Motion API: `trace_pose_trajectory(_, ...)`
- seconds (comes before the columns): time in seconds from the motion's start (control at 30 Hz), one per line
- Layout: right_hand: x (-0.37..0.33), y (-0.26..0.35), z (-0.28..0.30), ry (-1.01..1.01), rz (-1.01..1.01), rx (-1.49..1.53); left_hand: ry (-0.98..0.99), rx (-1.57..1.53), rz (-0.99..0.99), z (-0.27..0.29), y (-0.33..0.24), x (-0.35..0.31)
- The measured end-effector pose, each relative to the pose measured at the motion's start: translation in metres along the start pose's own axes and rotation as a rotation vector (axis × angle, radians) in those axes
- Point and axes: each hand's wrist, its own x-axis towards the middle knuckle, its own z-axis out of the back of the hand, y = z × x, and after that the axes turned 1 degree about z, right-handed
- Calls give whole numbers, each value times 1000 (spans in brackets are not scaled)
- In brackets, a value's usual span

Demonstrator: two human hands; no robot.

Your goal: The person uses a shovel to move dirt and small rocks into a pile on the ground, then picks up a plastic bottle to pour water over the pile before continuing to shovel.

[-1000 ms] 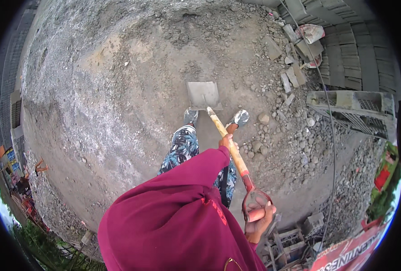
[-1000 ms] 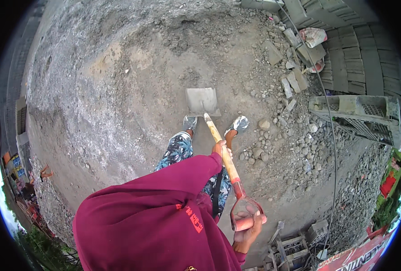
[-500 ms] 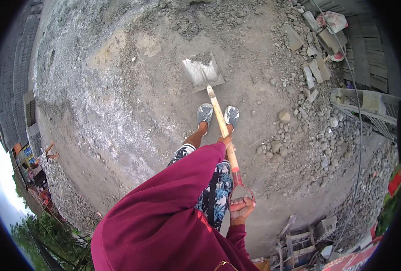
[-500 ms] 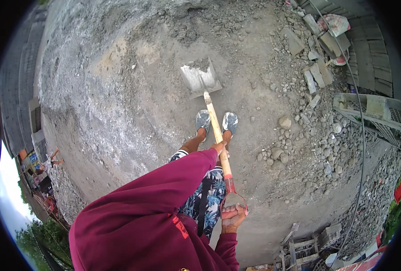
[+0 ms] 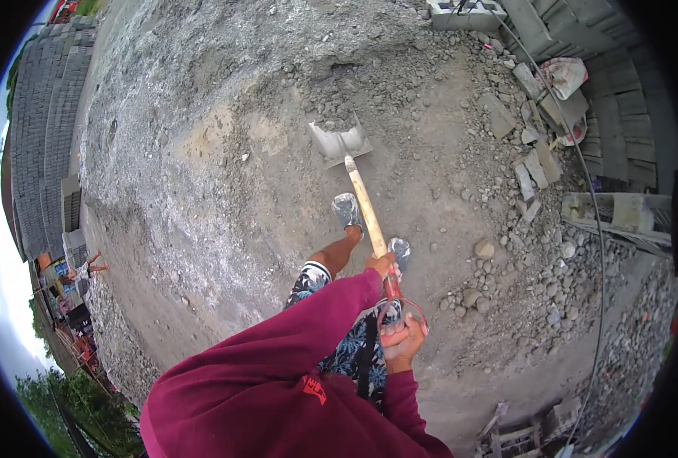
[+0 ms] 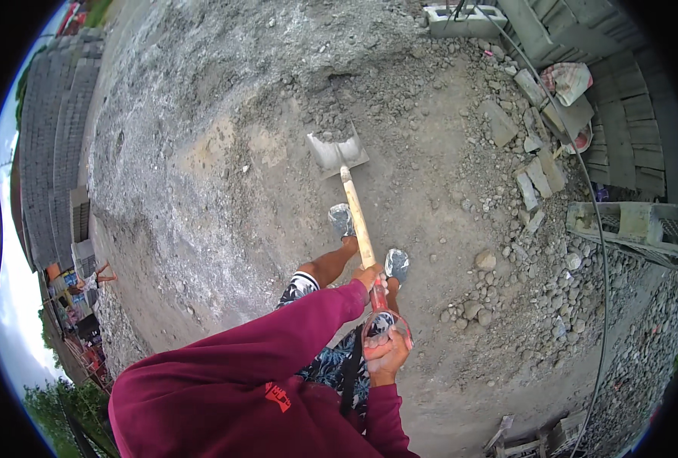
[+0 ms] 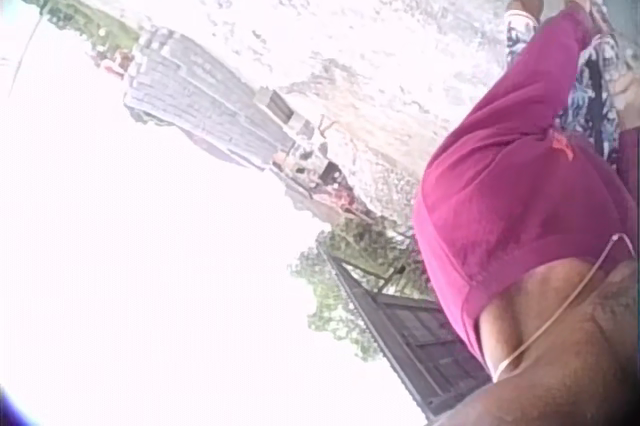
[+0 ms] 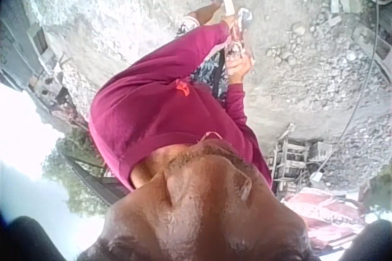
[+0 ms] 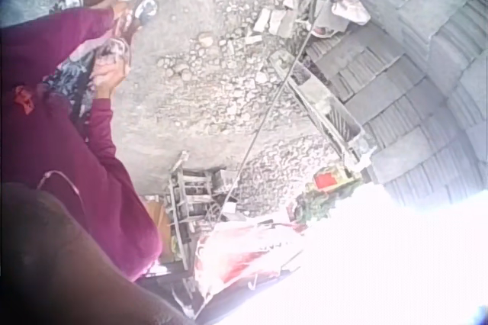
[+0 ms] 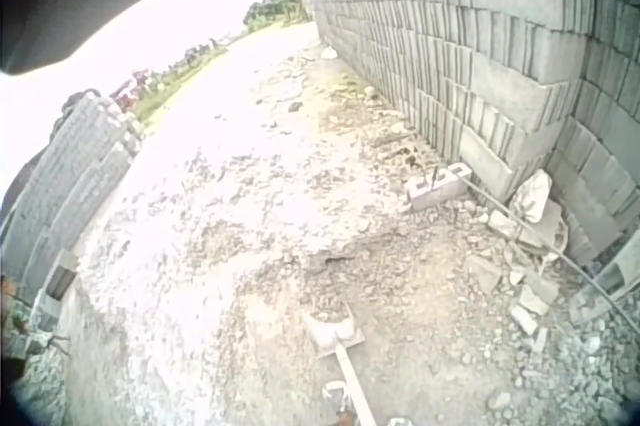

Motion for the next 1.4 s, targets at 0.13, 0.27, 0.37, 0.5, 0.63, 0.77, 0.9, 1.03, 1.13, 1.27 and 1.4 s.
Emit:
trace_pose_trajectory(0.13, 20, 4, -30, 37, 42, 91, -32, 84, -50, -12, -14, 17)
trace_pose_trajectory(0.27, 119, -2, -172, 152, 152, -56, 12, 21, -91, -50, -176, 105)
trace_pose_trajectory(0.37, 179, 36, -237, 188, 109, -80, 85, -43, -189, -98, -241, 138)
trace_pose_trajectory(0.5, 197, 36, -182, 9, 220, -265, 193, -34, -118, -80, -194, 164)
trace_pose_trajectory(0.63, 260, 10, -112, -303, 428, -517, 285, 470, 113, -23, -202, 183)
trace_pose_trajectory(0.77, 354, 10, -11, -447, 534, -725, 71, 432, 136, 14, -234, 271)
trace_pose_trajectory(0.9, 438, 45, 61, -724, 503, -799, -60, 339, 156, 13, -268, 382)
trace_pose_trajectory(1.03, 390, 10, -33, -696, 484, -604, 97, -53, -105, -17, -336, 440)
trace_pose_trajectory(1.13, 347, -8, -58, -808, 553, -588, -62, 5, -205, -42, -343, 461)
trace_pose_trajectory(1.27, 311, -14, -71, -851, 540, -533, -171, 0, -192, -29, -326, 439)
trace_pose_trajectory(1.4, 253, 1, -32, -794, 516, -450, -143, -35, -228, -18, -283, 383)
